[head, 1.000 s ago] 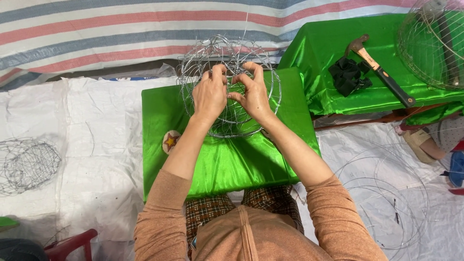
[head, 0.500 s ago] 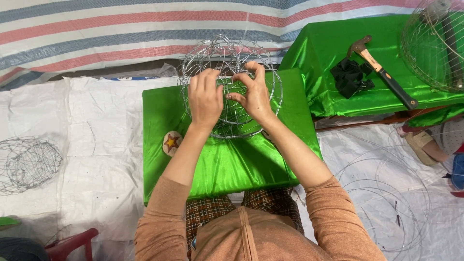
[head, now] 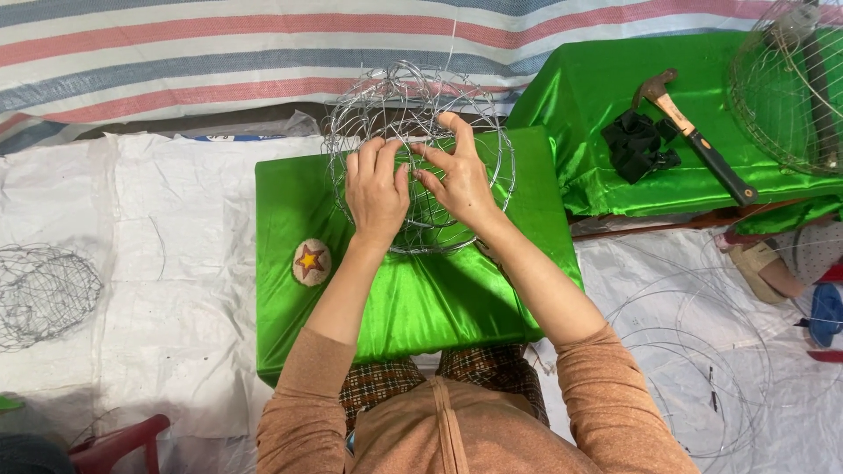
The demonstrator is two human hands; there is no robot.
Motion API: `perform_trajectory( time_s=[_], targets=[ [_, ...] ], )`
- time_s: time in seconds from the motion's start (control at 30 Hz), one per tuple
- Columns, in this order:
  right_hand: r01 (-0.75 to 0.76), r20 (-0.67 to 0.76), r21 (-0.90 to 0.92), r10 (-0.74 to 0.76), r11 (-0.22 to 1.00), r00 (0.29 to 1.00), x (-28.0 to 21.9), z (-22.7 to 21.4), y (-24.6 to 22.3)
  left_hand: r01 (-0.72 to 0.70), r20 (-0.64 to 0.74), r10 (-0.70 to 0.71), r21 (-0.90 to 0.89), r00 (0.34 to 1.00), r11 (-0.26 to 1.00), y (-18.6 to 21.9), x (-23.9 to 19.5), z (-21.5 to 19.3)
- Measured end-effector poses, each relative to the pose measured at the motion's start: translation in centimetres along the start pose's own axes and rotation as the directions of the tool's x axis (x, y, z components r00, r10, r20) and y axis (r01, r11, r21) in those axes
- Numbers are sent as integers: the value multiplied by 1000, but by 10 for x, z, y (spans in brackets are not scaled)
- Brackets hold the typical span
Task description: The person assembles a wire mesh basket by hand and using pliers to twist and cut metal wire segments.
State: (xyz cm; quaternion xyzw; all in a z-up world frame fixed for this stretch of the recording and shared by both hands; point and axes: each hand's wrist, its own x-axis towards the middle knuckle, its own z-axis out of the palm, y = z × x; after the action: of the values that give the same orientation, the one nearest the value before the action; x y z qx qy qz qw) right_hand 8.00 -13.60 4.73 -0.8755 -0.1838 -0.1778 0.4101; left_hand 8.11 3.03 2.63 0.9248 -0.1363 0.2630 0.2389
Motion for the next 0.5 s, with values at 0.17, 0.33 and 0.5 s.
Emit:
perform_trajectory(
  time_s=[0.17,0.33,0.5],
  targets=[
    [-35,32,-15,35,999,999,2,-2,-8,18,25,-19,7,1000,1000,-2,-2,-2],
    [-82,38,-39,83,996,996,3,-3,-4,4,40,-5,27,999,1000,3,-2,-7],
    [-99,33,-34,100,995,994,5,-2,-7,55,90,-62,81,994,995,9,4,-11]
  ],
)
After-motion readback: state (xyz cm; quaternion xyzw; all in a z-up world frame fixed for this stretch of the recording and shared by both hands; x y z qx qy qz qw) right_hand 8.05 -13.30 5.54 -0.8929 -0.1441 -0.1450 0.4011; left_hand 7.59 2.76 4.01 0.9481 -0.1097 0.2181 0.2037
